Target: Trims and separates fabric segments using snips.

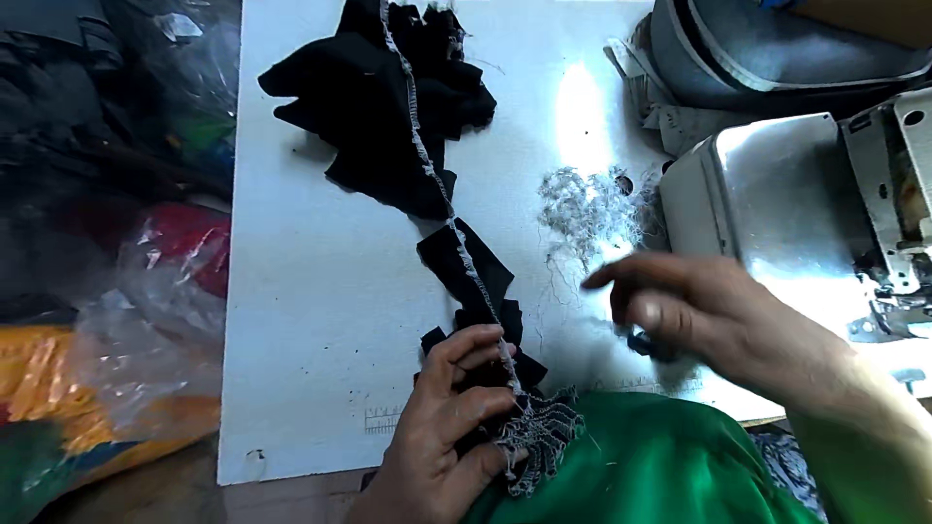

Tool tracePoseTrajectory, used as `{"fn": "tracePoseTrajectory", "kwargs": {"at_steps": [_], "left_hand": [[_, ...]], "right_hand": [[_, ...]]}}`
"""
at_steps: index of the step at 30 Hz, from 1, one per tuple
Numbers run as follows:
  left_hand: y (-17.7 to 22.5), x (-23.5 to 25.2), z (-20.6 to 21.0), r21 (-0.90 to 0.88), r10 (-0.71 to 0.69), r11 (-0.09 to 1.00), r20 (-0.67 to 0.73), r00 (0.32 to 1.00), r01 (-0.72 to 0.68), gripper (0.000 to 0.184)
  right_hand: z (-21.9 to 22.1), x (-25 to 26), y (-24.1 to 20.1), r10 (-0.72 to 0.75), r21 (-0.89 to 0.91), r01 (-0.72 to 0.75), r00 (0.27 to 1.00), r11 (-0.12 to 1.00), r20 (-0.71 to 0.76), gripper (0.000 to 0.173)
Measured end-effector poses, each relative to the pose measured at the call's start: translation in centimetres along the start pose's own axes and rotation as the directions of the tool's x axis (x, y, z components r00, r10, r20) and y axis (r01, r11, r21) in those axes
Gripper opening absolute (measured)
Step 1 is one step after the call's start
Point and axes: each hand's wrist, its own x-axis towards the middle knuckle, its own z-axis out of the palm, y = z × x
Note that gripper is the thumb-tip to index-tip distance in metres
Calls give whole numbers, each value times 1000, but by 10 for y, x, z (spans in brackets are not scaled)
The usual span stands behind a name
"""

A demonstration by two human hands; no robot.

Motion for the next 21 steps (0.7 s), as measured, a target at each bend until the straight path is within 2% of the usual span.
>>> {"fn": "tracePoseTrajectory", "kwargs": {"at_steps": [1,3,5,9,14,18,21], "left_hand": [[0,0,0,-16,13,1000,14,1000,-13,24],[1,0,0,-39,33,999,55,998,-30,24],[3,0,-1,-49,44,998,84,995,-39,25],[3,0,0,-78,68,995,99,993,-61,24],[1,1,3,-78,82,994,116,990,-73,25],[1,1,3,-64,75,996,118,990,-67,28],[2,2,3,-94,84,993,155,984,-70,28]], "right_hand": [[3,-3,1,-35,56,29,993,998,117,59],[12,-6,8,-78,109,49,957,993,279,55],[19,-8,13,-56,113,15,929,994,365,49],[20,-8,18,-20,197,-99,851,975,524,51],[22,-4,12,-9,202,-134,811,970,585,48],[27,-1,10,-57,203,-70,827,977,560,45],[33,0,13,-147,232,30,851,972,504,42]]}}
